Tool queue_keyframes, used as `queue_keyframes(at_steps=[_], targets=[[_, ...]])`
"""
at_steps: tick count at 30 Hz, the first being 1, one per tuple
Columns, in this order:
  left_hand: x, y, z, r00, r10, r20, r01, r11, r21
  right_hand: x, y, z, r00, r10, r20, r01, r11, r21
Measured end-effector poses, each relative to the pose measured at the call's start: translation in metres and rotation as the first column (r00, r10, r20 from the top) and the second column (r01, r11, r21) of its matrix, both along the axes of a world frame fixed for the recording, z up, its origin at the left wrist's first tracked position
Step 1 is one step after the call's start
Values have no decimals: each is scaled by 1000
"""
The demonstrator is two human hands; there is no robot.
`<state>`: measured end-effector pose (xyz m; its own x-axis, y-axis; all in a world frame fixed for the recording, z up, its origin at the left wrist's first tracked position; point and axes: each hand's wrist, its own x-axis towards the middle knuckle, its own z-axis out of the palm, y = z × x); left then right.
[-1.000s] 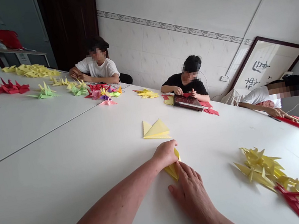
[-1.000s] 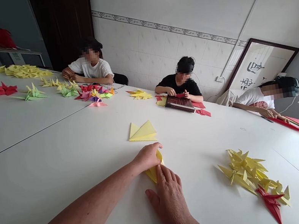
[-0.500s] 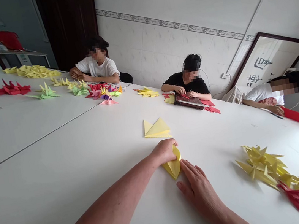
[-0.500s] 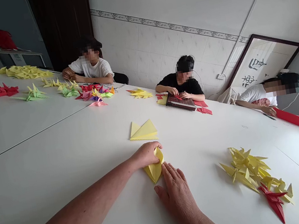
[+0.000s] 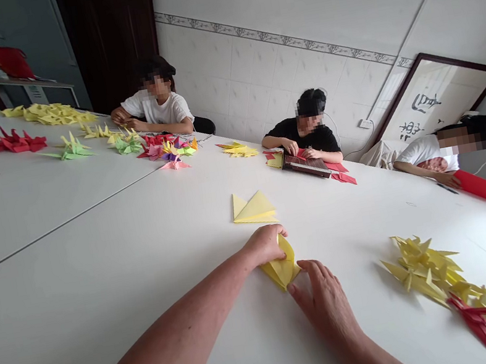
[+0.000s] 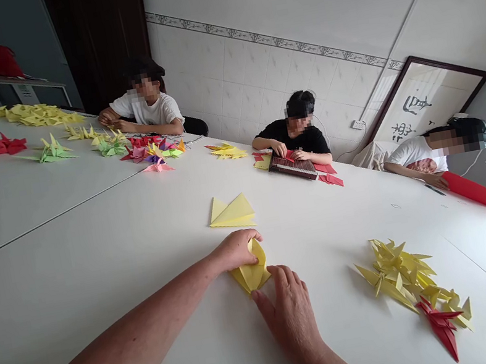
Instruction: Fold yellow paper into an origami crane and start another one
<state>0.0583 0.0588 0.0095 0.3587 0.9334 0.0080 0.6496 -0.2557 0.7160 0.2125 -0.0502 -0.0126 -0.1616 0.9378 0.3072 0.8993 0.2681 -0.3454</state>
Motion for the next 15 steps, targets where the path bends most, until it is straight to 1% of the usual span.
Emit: queue_keyframes(at_steps=[3, 5, 7, 9, 12, 15], targets=[[-1, 0, 1, 999, -31, 34, 30, 999, 15, -5, 11, 8, 987, -142, -73, 141, 990, -15], [-2, -3, 3, 997, -52, 60, 51, 998, 29, -8, 18, 12, 981, -172, -89, 171, 985, -22], [-3, -6, 5, 994, -82, 77, 78, 996, 48, -8, 22, 13, 979, -178, -97, 177, 984, -18], [-5, -11, 6, 992, -110, 61, 105, 992, 76, -7, 21, 12, 978, -179, -103, 180, 984, -3], [-10, -21, 7, 994, -107, -17, 108, 987, 117, -5, 17, 11, 978, -184, -99, 186, 983, 12], [-12, -33, 9, 991, -78, -107, 94, 984, 152, -5, 13, 9, 977, -199, -80, 199, 980, -8]])
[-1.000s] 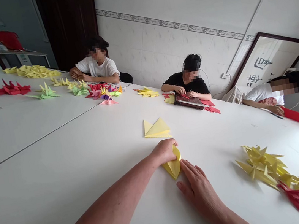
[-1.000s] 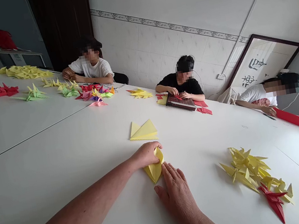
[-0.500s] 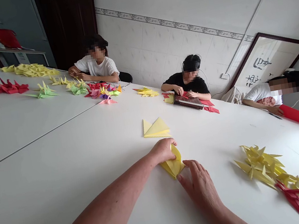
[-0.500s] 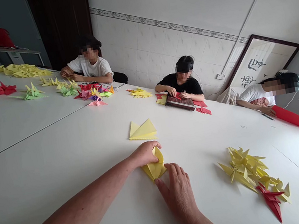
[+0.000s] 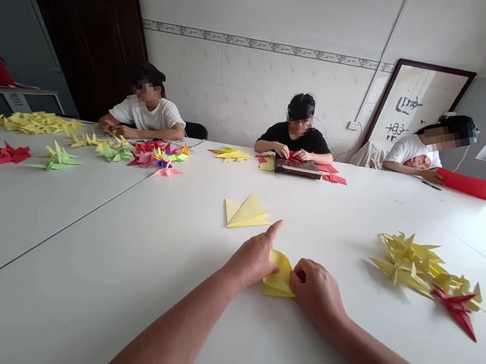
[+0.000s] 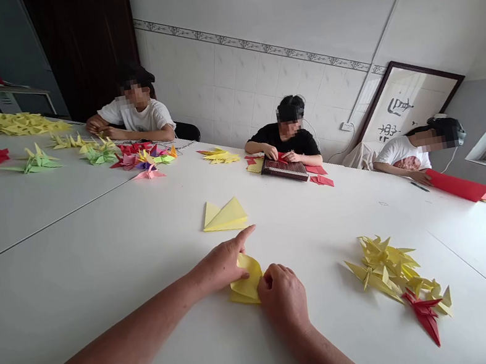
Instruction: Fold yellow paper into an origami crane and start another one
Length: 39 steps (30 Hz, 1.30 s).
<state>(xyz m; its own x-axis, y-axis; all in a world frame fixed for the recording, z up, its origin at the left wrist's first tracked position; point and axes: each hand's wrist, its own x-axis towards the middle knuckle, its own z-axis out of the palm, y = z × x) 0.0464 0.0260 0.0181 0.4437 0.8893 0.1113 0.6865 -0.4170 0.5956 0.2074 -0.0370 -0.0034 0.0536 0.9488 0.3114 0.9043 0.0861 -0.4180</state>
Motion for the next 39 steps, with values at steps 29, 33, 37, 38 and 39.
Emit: queue_keyframes(at_steps=[29, 33, 37, 38, 39], targets=[[16, -24, -4, 998, 47, 33, -50, 994, 95, 5, -27, 4, 801, 454, 391, -507, 861, 39], [18, -25, -4, 998, 62, 1, -61, 990, 124, 6, -28, 4, 805, 486, 340, -535, 843, 60], [18, -23, -6, 995, 55, -79, -38, 979, 200, 6, -29, 6, 808, 519, 278, -552, 832, 51], [17, -22, -7, 994, 48, -94, -27, 976, 217, 7, -29, 6, 809, 521, 271, -551, 833, 43], [17, -21, -9, 993, 47, -106, -21, 972, 233, 7, -29, 6, 811, 523, 263, -549, 835, 33]])
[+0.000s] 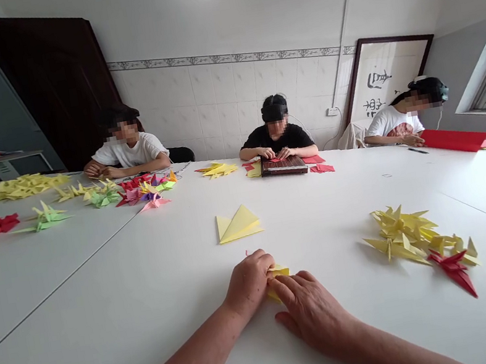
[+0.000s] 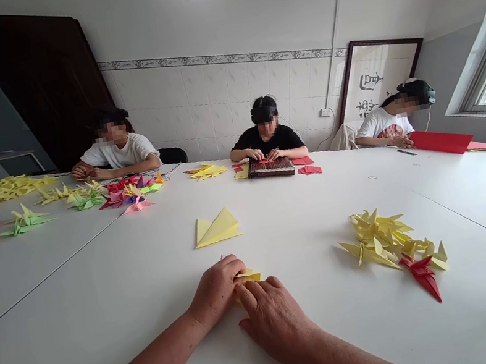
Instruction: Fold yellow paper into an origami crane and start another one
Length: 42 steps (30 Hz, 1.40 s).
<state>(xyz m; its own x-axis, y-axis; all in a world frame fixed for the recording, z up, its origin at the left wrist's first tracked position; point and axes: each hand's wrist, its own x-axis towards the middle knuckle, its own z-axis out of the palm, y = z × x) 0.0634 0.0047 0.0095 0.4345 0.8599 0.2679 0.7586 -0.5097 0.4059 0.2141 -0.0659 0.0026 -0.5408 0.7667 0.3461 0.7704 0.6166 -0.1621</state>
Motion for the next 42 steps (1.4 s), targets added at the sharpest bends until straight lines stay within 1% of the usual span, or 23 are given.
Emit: queue_keyframes(at_steps=[5, 10, 13, 16, 21, 25, 27, 30, 33, 39, 42], targets=[[0, 3, -6, 995, 25, -92, -15, 994, 104, 0, 1, 2, 1000, -5, 29, 6, 999, -37], [4, 2, -6, 985, 5, -174, 39, 969, 245, -2, 3, 2, 991, -1, 134, -5, 999, 41], [7, 4, -5, 978, 1, -208, 53, 966, 255, -2, 3, 0, 988, 1, 157, -12, 997, 72], [8, 5, -7, 970, 25, -242, 36, 968, 246, -1, 3, -2, 988, 13, 155, -24, 997, 70], [8, 4, -12, 967, 87, -240, -11, 953, 301, 1, 2, 0, 983, 40, 178, -52, 997, 63], [11, 4, -12, 981, 80, -179, -12, 936, 352, 1, 2, 2, 980, 31, 199, -45, 997, 65], [13, 4, -11, 984, 87, -154, -32, 944, 329, 1, 2, 2, 977, 27, 211, -42, 997, 69], [15, 2, -9, 987, 132, -88, -108, 964, 242, 1, 2, 0, 976, 27, 214, -43, 996, 72], [12, 1, -7, 985, 172, -5, -169, 971, 169, 2, 2, -1, 979, 29, 204, -44, 997, 71], [-1, 2, -6, 981, 123, 148, -127, 992, 22, 2, 2, -2, 982, 26, 188, -41, 996, 77], [-9, 0, -7, 980, 133, 147, -132, 991, -16, 2, 2, -3, 983, 25, 180, -43, 995, 95]])
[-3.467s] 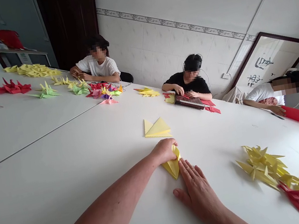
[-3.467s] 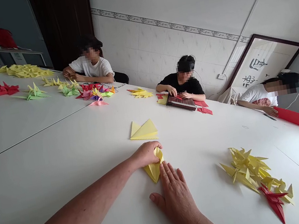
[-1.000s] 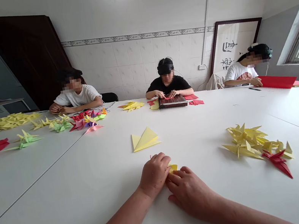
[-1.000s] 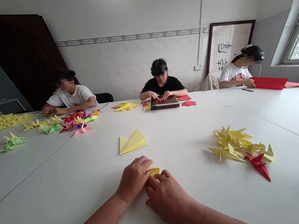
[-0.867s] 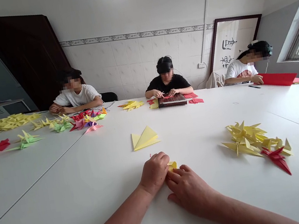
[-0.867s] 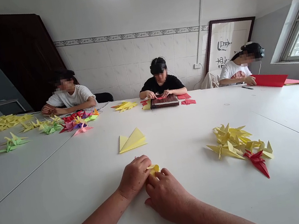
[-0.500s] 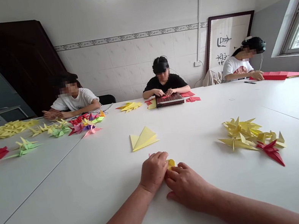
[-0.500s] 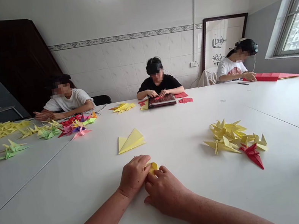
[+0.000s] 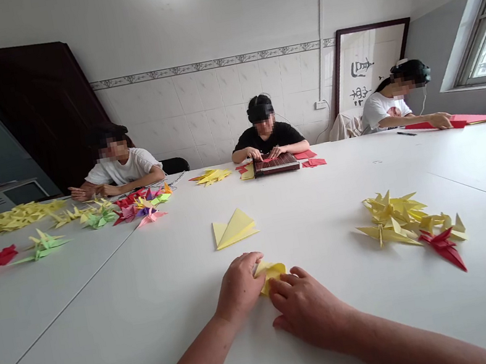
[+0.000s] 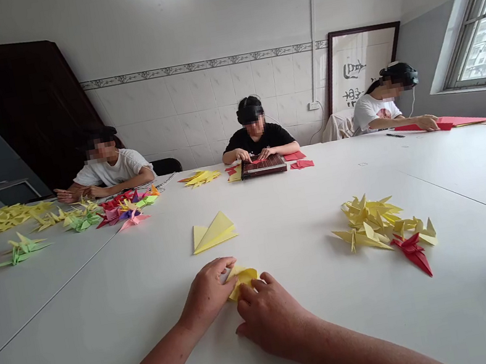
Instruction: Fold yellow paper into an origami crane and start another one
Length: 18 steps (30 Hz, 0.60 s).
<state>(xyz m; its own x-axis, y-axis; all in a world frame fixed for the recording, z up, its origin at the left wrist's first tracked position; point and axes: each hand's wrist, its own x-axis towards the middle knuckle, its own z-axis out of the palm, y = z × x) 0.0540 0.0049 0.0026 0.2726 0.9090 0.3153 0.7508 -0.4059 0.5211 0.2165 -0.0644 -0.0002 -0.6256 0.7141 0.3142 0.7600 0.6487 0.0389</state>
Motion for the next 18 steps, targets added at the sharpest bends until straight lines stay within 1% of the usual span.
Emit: queue_keyframes(at_steps=[5, 8, 10, 12, 18], targets=[[-8, -5, 3, 999, -11, -41, 9, 999, -47, 0, 1, -1, 1000, 3, 9, -3, 1000, 10], [-4, -6, 5, 998, -24, -55, 26, 999, 23, 0, 2, 0, 1000, -2, 17, 2, 1000, 13], [-1, -6, 4, 997, -12, -74, 19, 995, 96, 0, 2, 0, 1000, -6, 16, 6, 1000, 5], [1, -6, 2, 995, 6, -102, 8, 992, 129, 0, 0, 1, 1000, -7, 7, 7, 1000, -8], [6, -1, -3, 991, 32, -128, -21, 996, 85, -1, -2, 2, 999, -25, -29, 23, 998, -57]])
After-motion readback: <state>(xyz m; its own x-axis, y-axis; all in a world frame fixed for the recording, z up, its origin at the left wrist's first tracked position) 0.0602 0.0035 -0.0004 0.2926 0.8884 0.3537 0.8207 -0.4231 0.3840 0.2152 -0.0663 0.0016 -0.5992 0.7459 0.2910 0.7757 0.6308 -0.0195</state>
